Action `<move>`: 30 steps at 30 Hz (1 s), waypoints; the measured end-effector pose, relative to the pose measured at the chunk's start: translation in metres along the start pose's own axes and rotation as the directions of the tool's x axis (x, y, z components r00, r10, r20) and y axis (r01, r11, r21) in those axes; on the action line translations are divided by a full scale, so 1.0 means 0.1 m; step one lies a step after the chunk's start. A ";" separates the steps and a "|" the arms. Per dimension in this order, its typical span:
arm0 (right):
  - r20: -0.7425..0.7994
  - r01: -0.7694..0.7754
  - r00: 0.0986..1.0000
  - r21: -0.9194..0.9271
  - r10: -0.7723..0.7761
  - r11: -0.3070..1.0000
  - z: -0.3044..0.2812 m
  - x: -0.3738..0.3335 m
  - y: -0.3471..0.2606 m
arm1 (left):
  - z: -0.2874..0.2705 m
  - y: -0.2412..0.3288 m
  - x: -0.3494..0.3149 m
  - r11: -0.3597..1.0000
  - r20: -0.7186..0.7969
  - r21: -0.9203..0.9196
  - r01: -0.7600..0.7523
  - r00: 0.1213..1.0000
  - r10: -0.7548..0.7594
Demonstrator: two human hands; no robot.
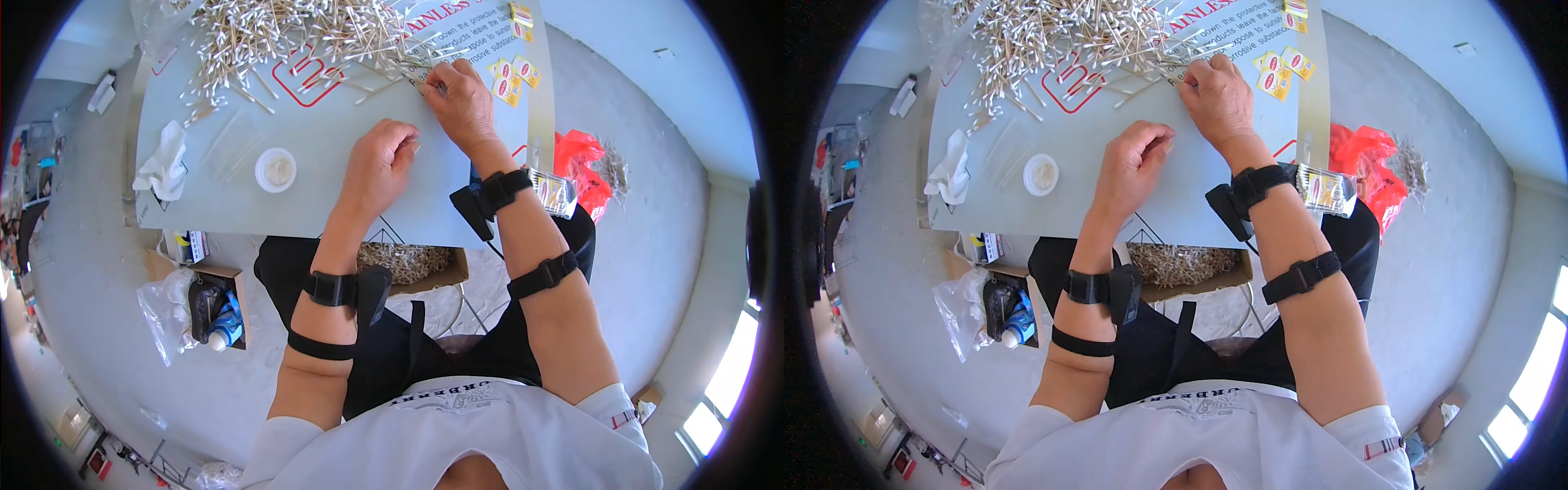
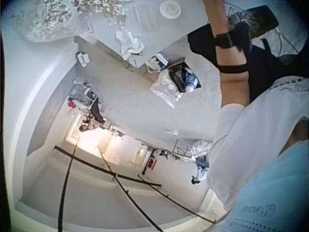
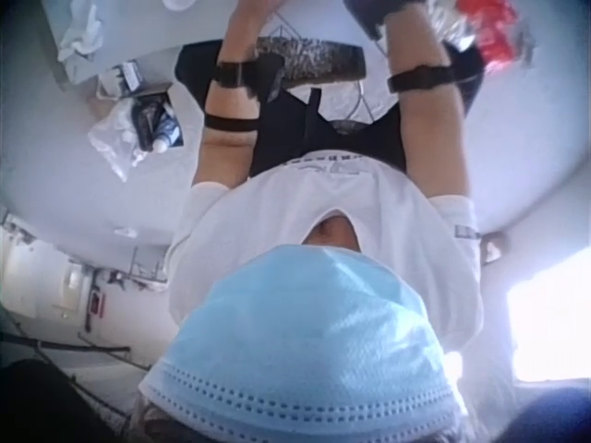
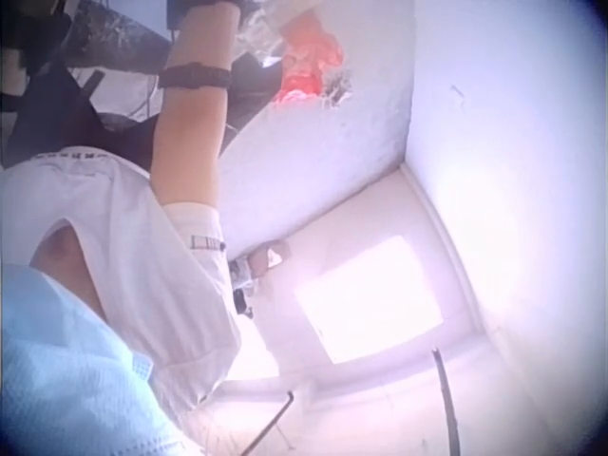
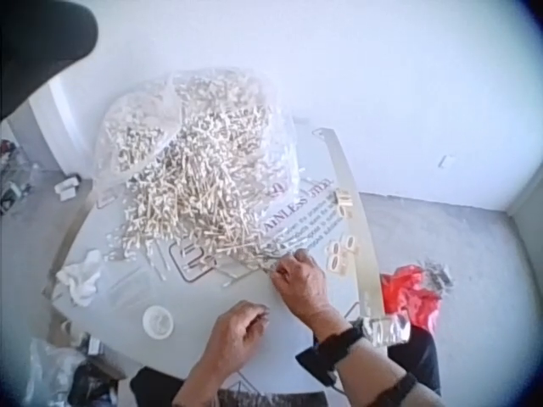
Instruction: Picking up cotton swabs, arranging them in a group, and inserting them into a plastic package before sealing it with a sticker.
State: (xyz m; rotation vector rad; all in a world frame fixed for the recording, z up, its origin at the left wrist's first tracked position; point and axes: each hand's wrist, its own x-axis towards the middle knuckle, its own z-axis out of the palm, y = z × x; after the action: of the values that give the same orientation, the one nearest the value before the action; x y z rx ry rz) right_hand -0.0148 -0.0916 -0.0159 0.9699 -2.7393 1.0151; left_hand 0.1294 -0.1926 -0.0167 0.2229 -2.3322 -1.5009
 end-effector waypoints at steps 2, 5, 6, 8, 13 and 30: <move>0.028 0.007 1.000 0.030 -0.008 1.000 -0.07 -0.05 0.07 | 0.00 0.00 0.00 1.000 -0.033 -0.003 -0.017 0.999 0.017; 0.082 -0.037 0.996 0.139 0.025 0.990 -0.21 -0.27 0.16 | -0.03 -0.02 0.00 0.953 -0.121 0.298 -0.063 0.987 0.103; 0.110 -0.087 0.992 0.216 0.064 0.972 -0.25 -0.36 0.15 | -0.05 -0.01 0.00 0.953 -0.117 0.297 -0.060 0.988 0.099; 0.116 -0.085 0.992 0.254 0.057 0.964 -0.32 -0.51 0.13 | -0.08 0.01 0.02 0.849 -0.160 0.524 -0.068 0.971 0.176; 0.072 -0.060 0.996 0.250 0.043 0.966 -0.44 -0.72 0.04 | -0.06 0.04 0.02 0.887 -0.116 0.451 -0.102 0.978 0.172; -0.172 0.022 0.985 0.004 -0.021 1.000 -0.14 -0.20 0.12 | 0.10 0.11 -0.08 0.823 0.115 0.501 -0.266 0.964 0.241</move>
State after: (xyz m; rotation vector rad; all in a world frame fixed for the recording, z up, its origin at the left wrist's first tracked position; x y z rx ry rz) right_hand -0.0073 -0.0652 -0.0167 0.8670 -2.5818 1.0509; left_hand 0.1334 -0.1772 -0.0118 0.0020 -2.6347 -0.7415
